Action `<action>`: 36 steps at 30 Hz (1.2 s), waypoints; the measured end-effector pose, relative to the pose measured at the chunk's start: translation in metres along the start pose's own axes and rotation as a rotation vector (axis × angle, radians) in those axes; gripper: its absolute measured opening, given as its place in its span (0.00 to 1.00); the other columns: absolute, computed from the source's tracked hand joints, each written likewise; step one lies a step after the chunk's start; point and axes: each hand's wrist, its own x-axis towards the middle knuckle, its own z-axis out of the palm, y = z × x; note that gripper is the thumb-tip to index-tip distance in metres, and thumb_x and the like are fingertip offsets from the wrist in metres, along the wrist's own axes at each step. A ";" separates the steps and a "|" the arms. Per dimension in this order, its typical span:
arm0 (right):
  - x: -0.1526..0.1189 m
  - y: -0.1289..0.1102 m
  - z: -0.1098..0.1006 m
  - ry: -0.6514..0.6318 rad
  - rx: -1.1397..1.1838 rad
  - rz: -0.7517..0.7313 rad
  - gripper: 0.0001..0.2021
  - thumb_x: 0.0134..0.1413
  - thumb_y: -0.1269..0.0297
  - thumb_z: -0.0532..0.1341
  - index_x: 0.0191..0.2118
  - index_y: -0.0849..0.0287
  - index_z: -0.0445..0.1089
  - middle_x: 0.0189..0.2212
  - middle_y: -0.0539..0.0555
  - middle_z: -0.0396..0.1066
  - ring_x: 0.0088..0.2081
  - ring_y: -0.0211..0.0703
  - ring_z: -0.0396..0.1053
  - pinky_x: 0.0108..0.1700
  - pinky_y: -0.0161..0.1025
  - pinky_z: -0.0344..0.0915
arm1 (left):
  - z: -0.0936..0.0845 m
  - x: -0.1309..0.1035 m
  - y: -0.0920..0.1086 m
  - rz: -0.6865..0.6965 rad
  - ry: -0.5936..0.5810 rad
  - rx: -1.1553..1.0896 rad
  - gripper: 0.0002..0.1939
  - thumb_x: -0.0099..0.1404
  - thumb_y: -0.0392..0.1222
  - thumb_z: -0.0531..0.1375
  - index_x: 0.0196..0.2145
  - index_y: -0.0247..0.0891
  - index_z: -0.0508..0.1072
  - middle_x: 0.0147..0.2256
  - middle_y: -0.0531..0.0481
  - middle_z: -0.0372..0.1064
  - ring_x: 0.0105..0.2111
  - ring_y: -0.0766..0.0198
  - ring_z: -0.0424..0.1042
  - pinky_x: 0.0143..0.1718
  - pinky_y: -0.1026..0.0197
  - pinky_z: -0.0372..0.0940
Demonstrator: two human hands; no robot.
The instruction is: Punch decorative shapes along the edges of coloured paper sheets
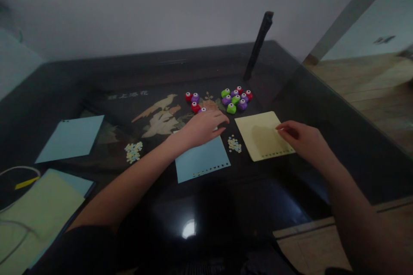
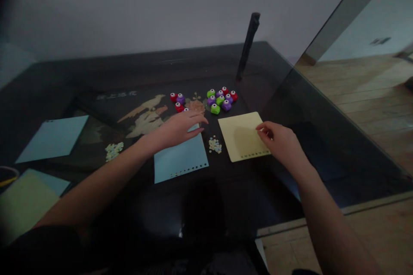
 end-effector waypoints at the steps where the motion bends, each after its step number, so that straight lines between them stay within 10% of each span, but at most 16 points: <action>1: 0.000 -0.007 -0.002 -0.004 0.018 -0.032 0.08 0.52 0.62 0.57 0.35 0.56 0.72 0.27 0.54 0.74 0.26 0.44 0.68 0.30 0.40 0.60 | -0.006 -0.015 -0.006 -0.057 -0.008 0.000 0.11 0.68 0.39 0.51 0.45 0.37 0.69 0.45 0.45 0.69 0.47 0.58 0.67 0.49 0.57 0.60; 7: 0.021 -0.074 0.007 -0.214 0.083 -0.359 0.07 0.54 0.63 0.57 0.35 0.56 0.72 0.27 0.52 0.72 0.27 0.41 0.67 0.30 0.38 0.60 | -0.021 -0.082 -0.045 -0.437 -0.088 0.079 0.11 0.64 0.44 0.54 0.39 0.37 0.72 0.40 0.42 0.70 0.40 0.54 0.68 0.40 0.55 0.62; 14: 0.068 -0.132 0.052 -0.324 -0.078 -0.599 0.10 0.51 0.67 0.63 0.41 0.58 0.71 0.39 0.56 0.73 0.40 0.49 0.70 0.40 0.43 0.64 | -0.019 -0.095 -0.056 -0.542 -0.095 0.087 0.17 0.60 0.51 0.58 0.41 0.36 0.69 0.41 0.41 0.69 0.39 0.52 0.69 0.38 0.56 0.62; 36: 0.065 -0.136 0.081 -0.296 -0.111 -0.561 0.23 0.44 0.66 0.68 0.49 0.63 0.69 0.47 0.61 0.67 0.49 0.56 0.66 0.48 0.50 0.66 | -0.016 -0.091 -0.047 -0.588 -0.147 0.019 0.08 0.59 0.41 0.58 0.38 0.39 0.69 0.35 0.47 0.71 0.34 0.55 0.70 0.31 0.59 0.59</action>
